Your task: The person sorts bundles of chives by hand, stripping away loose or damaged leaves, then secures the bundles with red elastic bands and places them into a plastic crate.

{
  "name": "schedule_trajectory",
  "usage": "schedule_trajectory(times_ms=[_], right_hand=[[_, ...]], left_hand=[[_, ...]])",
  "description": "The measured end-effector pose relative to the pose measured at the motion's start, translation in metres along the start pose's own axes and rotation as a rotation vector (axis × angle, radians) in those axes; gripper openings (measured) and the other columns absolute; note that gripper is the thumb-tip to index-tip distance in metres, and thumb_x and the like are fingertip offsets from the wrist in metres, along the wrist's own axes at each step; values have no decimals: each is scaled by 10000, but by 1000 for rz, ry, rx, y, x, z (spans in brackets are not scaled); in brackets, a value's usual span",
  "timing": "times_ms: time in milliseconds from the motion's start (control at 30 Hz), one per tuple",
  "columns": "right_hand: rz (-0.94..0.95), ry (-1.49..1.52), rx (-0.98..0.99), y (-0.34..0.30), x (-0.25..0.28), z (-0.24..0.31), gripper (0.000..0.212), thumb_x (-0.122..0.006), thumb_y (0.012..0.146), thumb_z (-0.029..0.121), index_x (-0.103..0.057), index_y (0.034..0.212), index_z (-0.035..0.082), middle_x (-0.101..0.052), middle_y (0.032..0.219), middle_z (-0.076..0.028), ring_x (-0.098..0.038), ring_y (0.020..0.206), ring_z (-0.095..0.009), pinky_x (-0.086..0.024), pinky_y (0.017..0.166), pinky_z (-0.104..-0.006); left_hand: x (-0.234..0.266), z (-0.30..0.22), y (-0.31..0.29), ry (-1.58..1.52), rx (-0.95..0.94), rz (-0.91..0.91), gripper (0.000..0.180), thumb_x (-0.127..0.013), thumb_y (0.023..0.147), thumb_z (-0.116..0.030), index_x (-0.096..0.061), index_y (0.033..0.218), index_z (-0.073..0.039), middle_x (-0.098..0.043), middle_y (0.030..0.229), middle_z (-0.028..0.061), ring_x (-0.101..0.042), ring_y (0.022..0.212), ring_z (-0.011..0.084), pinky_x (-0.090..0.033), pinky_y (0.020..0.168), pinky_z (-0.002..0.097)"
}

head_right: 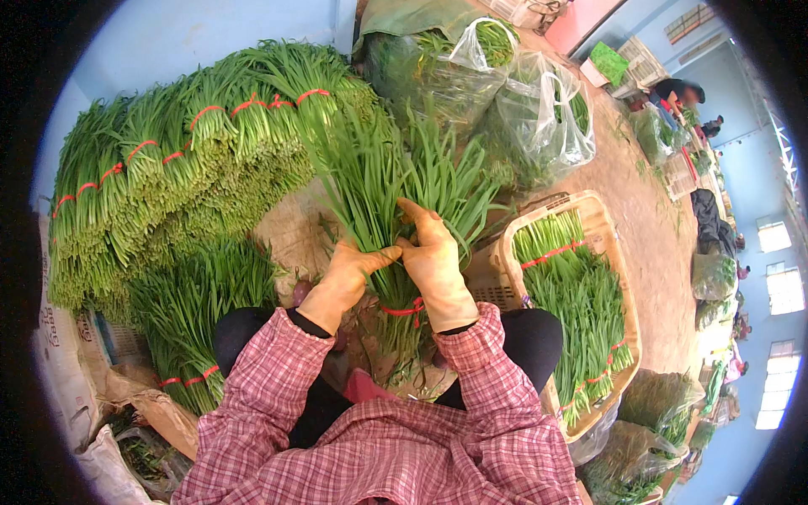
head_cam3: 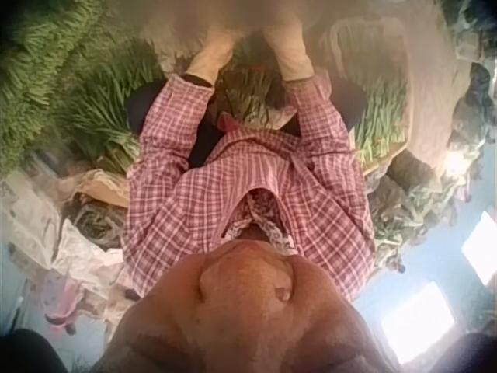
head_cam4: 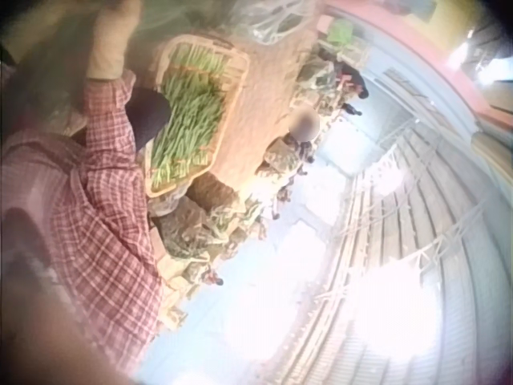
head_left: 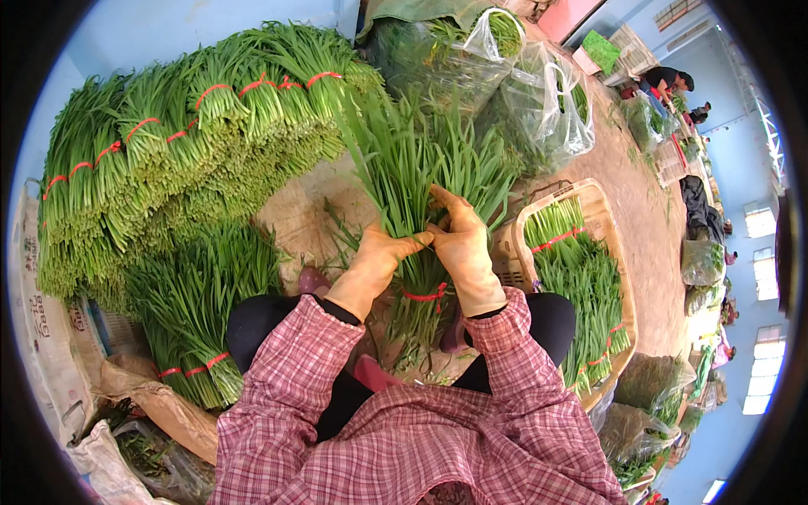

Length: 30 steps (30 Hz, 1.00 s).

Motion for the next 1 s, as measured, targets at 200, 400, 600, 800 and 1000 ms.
schedule_trajectory(times_ms=[200, 400, 600, 800, 1000], right_hand=[[-9, 335, -320, -7, -3, -41, 481, -675, 862, -48, -631, 1315, 106, -686, 1001, -13, -536, 641, -53, -477, 613, -208], [49, 401, -215, -10, 1, -28, 455, -682, 856, -42, -654, 1281, 118, -679, 1049, -22, -578, 693, -73, -503, 644, -230], [111, 21, 129, 1, 2, 6, 340, -782, 751, -2, -723, 1076, 81, -667, 972, -69, -625, 734, -173, -522, 667, -273], [-73, 65, 135, -1, 12, -10, 119, -752, 800, 2, -711, 905, 38, -696, 842, -90, -665, 681, -171, -525, 610, -273], [-292, 969, -329, 9, 75, -51, 118, -667, 947, 107, -669, 1028, 22, -732, 963, -150, -691, 669, -197, -568, 611, -293]], left_hand=[[15, 15, 6, -3, 149, -114, 349, -732, 816, 69, -648, 1153, 39, -717, 1060, 130, -703, 878, 240, -586, 764, 383], [20, 17, 5, 16, 124, -112, 330, -690, 819, 70, -648, 1145, 38, -715, 1042, 121, -696, 865, 236, -578, 773, 380], [20, 19, 9, -4, 132, -100, 348, -691, 809, 81, -647, 1151, 39, -714, 1045, 117, -694, 866, 233, -571, 783, 378], [14, 16, 11, 14, 104, -93, 362, -716, 804, 66, -640, 1157, 48, -714, 1057, 129, -694, 872, 242, -570, 794, 386], [19, 7, 8, 54, 115, -147, 376, -724, 806, 46, -623, 1169, 59, -710, 1058, 140, -691, 896, 259, -566, 822, 407]])
Point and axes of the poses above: each hand's wrist, its own y-axis towards the middle knuckle, its own x-axis out of the back of the hand, z = x × y, the point moved 9 cm from there along y, towards the middle knuckle
